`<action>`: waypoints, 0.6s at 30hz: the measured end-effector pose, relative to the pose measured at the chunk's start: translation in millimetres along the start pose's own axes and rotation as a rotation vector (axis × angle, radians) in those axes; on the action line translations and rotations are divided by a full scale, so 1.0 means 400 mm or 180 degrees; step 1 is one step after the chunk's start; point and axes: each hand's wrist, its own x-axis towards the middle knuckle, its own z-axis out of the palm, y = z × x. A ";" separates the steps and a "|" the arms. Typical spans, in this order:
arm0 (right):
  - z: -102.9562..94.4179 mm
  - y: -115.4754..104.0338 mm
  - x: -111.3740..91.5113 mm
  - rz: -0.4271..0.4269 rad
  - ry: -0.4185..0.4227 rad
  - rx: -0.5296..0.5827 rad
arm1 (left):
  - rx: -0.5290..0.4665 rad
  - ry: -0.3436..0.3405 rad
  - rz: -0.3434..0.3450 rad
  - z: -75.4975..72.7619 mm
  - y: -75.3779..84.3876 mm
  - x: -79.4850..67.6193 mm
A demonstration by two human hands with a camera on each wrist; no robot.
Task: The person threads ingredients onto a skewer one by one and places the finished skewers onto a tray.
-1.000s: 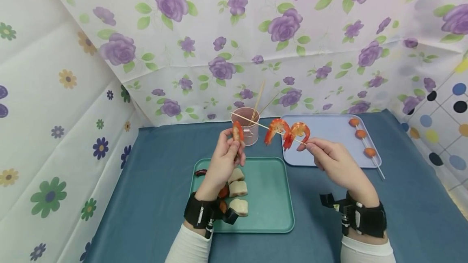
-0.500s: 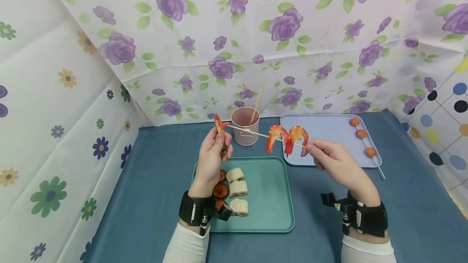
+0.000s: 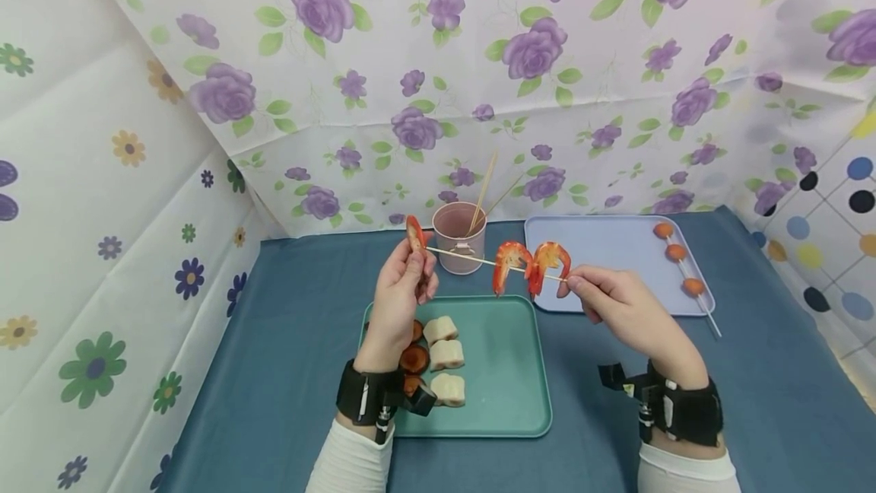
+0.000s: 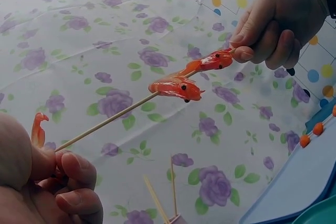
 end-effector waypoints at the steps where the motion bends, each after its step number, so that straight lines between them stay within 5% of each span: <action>1: 0.000 -0.001 0.000 0.0008 0.0001 0.0005 | 0.0003 -0.0001 0.0007 0.000 0.000 0.000; 18: 0.003 0.002 0.003 -0.0016 0.0014 -0.0026 | 0.0113 0.0046 0.0057 -0.003 -0.012 0.002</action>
